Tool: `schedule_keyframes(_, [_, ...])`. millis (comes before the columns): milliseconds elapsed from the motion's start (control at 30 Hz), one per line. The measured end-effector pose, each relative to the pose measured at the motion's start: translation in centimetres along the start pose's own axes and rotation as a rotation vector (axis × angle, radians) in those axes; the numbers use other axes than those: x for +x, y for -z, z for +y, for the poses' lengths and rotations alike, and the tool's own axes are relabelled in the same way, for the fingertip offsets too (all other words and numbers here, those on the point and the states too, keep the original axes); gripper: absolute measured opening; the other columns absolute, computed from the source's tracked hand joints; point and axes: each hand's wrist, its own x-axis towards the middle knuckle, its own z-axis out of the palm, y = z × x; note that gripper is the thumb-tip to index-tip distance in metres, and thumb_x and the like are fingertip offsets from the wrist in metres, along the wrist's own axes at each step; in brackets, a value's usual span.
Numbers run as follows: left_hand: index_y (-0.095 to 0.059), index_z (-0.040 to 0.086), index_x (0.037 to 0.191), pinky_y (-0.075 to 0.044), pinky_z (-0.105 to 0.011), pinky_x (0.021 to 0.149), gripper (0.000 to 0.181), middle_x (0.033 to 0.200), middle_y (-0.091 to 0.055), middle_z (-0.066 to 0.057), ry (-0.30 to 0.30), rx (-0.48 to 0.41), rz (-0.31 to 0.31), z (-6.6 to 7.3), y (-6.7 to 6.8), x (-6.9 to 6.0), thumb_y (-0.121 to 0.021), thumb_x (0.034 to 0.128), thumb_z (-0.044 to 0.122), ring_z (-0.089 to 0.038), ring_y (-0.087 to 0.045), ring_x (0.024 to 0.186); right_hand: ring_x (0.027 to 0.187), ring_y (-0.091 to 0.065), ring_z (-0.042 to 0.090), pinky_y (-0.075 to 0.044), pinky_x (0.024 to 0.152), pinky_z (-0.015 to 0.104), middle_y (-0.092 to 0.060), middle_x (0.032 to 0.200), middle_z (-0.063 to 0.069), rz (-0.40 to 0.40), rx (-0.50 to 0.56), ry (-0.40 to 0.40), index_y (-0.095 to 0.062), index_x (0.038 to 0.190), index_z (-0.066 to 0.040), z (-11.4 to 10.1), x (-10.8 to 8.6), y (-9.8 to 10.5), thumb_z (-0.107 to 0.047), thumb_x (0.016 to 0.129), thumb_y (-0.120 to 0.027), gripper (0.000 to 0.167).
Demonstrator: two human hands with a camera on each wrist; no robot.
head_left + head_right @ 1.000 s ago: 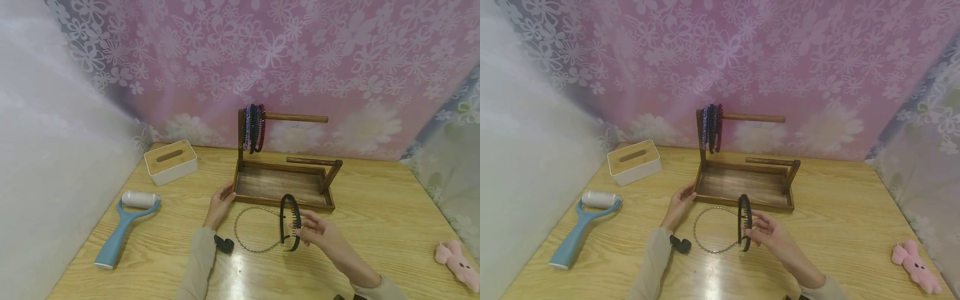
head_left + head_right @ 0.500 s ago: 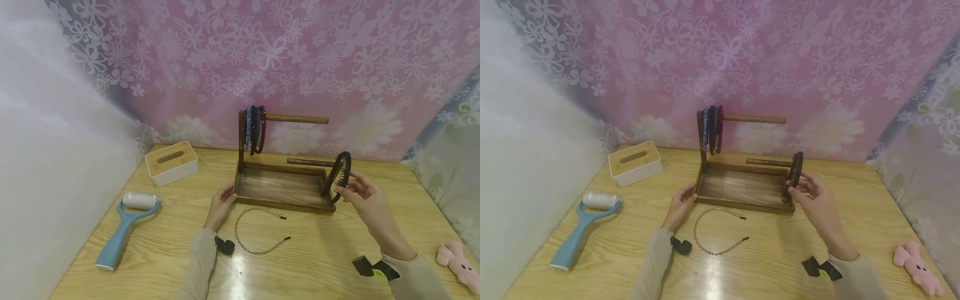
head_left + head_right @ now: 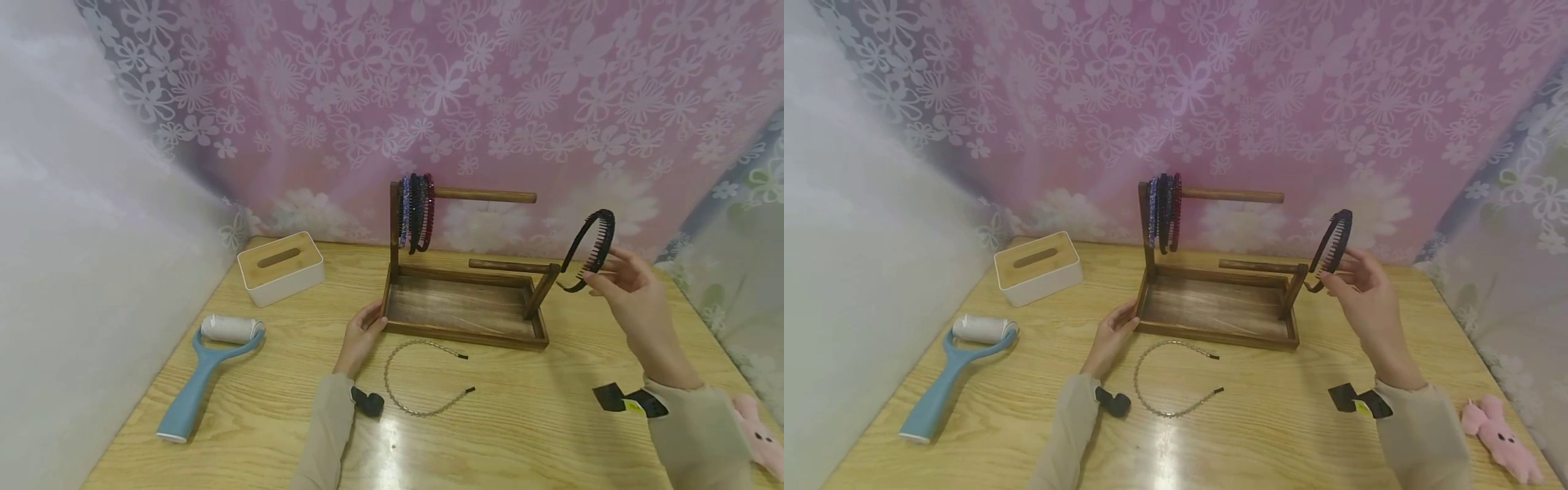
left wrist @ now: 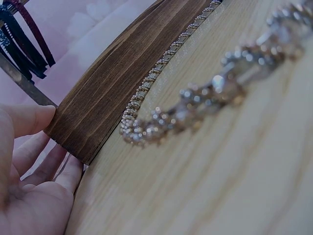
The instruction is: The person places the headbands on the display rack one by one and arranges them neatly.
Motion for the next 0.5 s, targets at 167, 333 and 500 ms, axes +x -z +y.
schedule_keyframes(167, [-0.045,-0.008,0.140,-0.041,-0.048,0.114,0.044,0.146,-0.045,-0.025,0.009,0.028,0.008,-0.7,-0.1,0.3,-0.055,0.0978,0.002,-0.041,-0.042,0.138,0.083,-0.062,-0.001,-0.053,0.065,0.008,-0.067,0.099,-0.012,0.017,0.150,0.045,-0.058,0.127,-0.020,-0.9,1.0,0.0,0.003,0.092,-0.061,0.042])
schedule_keyframes(333, [-0.045,-0.006,0.141,-0.039,-0.049,0.116,0.045,0.147,-0.045,-0.025,-0.009,0.032,0.026,-2.5,0.0,1.1,-0.056,0.0982,0.005,-0.040,-0.041,0.138,0.086,-0.061,0.000,-0.053,0.065,0.009,-0.066,0.101,-0.012,0.069,0.121,0.025,-0.058,0.130,-0.019,-1.5,2.0,-0.5,-0.003,0.091,-0.065,0.043])
schedule_keyframes(500, [-0.046,-0.003,0.141,-0.039,-0.047,0.116,0.046,0.147,-0.046,-0.022,-0.028,0.043,0.034,-3.4,0.1,1.5,-0.058,0.0982,0.009,-0.037,-0.042,0.138,0.078,-0.063,0.003,-0.055,0.065,0.010,-0.066,0.097,-0.008,0.065,0.195,0.040,-0.059,0.127,-0.017,-1.3,3.3,-1.4,0.000,0.090,-0.065,0.041])
